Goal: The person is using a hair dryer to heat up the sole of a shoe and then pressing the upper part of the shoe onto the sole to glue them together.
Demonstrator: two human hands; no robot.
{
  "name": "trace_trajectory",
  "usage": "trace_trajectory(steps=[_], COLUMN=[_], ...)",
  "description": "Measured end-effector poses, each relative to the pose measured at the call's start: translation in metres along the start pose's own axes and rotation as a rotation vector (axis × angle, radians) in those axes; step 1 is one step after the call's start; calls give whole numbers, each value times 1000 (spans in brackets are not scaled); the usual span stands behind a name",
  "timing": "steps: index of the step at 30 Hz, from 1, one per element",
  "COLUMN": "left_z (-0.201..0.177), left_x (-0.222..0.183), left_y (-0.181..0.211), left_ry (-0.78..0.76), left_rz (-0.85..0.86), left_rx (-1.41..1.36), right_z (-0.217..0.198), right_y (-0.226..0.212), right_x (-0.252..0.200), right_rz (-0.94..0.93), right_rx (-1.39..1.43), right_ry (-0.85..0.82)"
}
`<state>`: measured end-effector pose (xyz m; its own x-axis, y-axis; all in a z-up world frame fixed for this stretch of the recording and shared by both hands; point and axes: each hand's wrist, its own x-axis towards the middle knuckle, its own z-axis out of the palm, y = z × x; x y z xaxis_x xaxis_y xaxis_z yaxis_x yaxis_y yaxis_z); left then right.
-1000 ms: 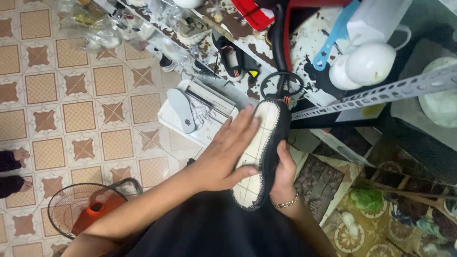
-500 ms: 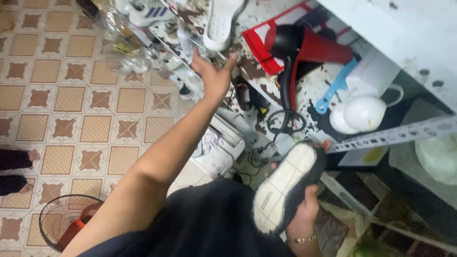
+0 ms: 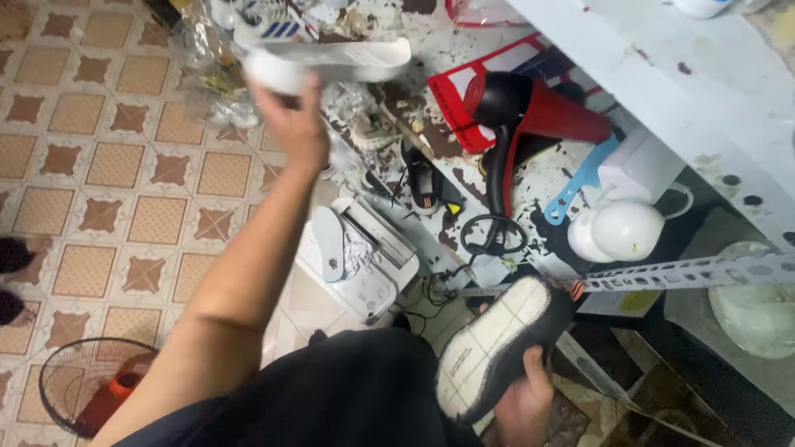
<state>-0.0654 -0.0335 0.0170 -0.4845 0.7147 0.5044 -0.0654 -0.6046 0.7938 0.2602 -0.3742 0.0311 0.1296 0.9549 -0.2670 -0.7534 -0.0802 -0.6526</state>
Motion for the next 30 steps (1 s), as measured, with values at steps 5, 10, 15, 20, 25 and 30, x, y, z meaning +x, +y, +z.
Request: trace_trajectory(steps=[5,10,15,20,25,30], left_z=[-38,-60,-59,-61,-61,-61], left_x=[-17,-93,-146,-161,-160,-162], left_y=[131,213,233,251,279,296], left_ry=[-136,-370,-333,-354,-422,-432], left_rz=[28,-475,-713,-747,-637,-573], left_rx=[-361,-275,-353,-394,-249,-199], right_z=[53,74,93,148,166,149], right_y=[-16,-21,-21,-18,-17,-15], right_x=[13,13,12,0,-16,-32], right_rz=[-19,-94,-177,-331,-447,-375], right_rx=[-25,-392,-877,-1094,-1228,-1280], right_ry=[-110,-208,-199,-473,-626,-518])
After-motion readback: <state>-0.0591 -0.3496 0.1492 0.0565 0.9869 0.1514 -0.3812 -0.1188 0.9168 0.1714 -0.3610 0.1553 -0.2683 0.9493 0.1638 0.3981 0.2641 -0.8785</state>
